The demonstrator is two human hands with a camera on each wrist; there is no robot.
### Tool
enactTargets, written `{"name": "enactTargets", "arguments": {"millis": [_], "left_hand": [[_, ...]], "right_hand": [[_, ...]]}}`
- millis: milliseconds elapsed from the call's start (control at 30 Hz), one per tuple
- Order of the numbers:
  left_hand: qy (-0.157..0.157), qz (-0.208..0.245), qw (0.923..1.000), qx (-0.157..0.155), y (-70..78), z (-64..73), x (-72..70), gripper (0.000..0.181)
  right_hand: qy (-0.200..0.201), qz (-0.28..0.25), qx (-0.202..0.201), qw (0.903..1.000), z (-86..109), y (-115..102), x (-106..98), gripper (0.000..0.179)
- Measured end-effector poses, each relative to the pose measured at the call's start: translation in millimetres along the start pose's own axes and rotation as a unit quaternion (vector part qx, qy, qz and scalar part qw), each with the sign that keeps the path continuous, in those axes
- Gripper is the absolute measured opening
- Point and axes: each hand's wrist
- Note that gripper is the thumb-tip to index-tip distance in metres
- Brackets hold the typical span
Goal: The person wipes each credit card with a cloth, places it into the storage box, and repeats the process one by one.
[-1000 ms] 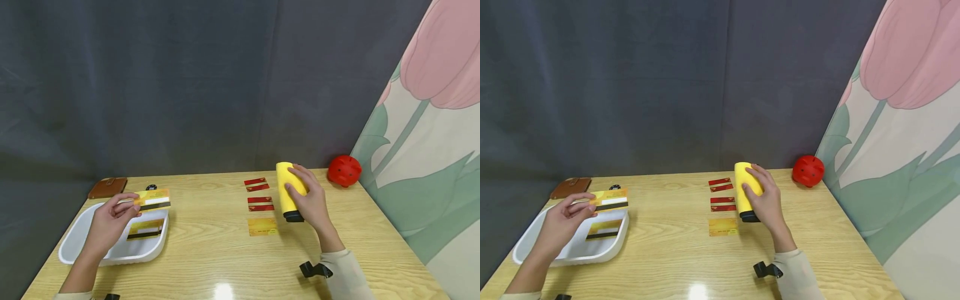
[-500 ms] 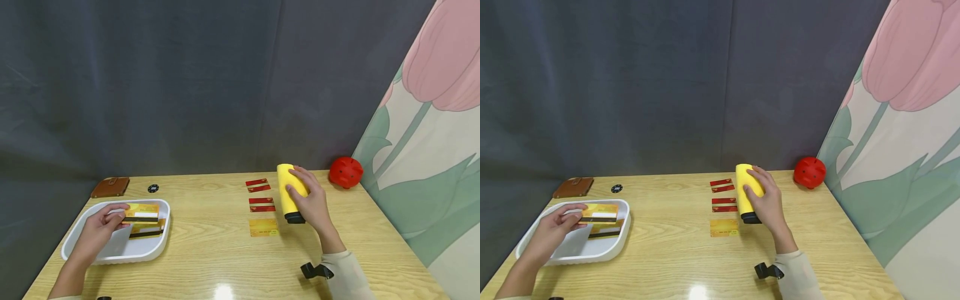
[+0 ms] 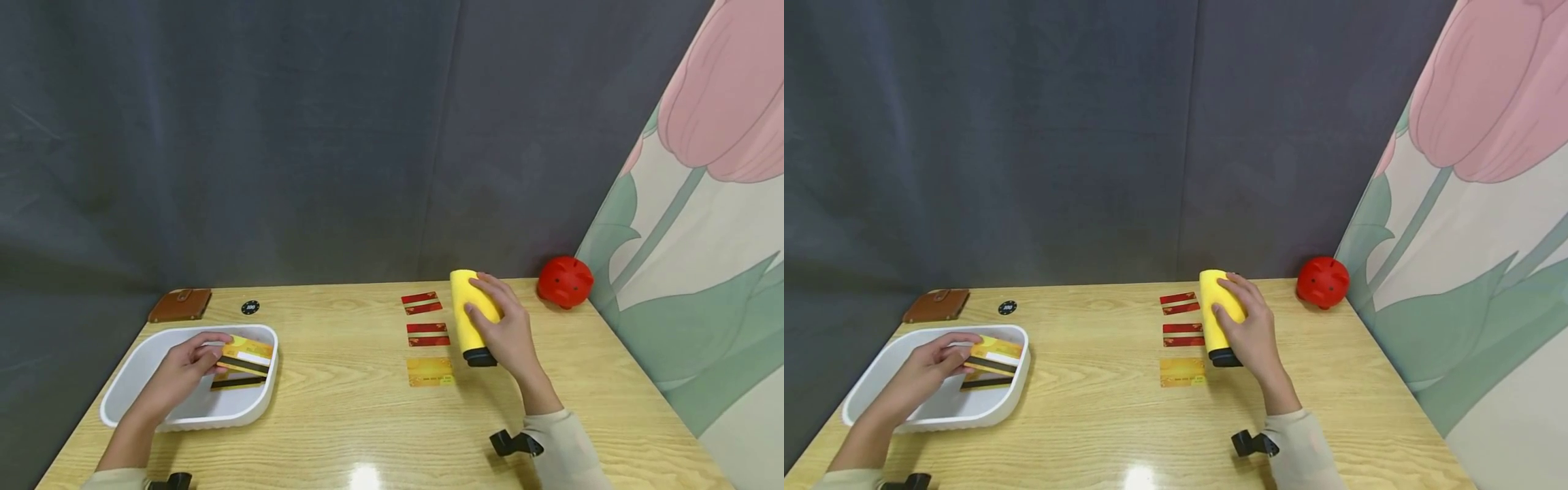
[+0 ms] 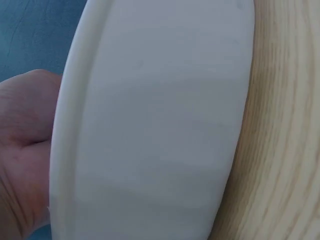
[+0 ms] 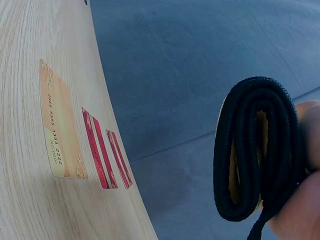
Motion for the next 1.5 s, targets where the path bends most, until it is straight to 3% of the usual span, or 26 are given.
{"name": "enactTargets", "arguments": {"millis": [267, 600, 833, 1133, 1500], "left_hand": [[-0.007, 0.028, 0.9996, -0.005, -5.1, -3.5, -0.9, 0.034], [0.023, 0.093, 0.9952, -0.019, -11.8, -5.3, -5.2, 0.040], [0.063, 0.066, 0.9950, -0.040, -9.8, -3.8, -6.1, 0.041], [0.050, 0.044, 0.9946, -0.080, -7.8, -5.4, -3.3, 0.044], [0.039, 0.011, 0.9965, -0.073, -8.0, -1.6, -10.0, 0.042]], "right_hand": [[-0.003, 0.001, -0.009, 1.0000, 0.0, 1, 2, 0.043], [-0.013, 0.006, 0.002, 0.9999, 0.9, 0, 2, 0.044], [-0.008, 0.002, -0.003, 1.0000, 0.8, 0, 2, 0.044], [-0.006, -0.007, -0.014, 0.9999, 1.4, 2, 2, 0.043], [-0.012, -0.008, -0.010, 0.9998, 1.7, 2, 3, 0.042]]}}
Point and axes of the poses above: each hand's wrist, its own z-axis away from the middle knuckle, its own x-axis out of the palm, y = z × x, and after that the axes turned 12 degrees about -x, right-handed
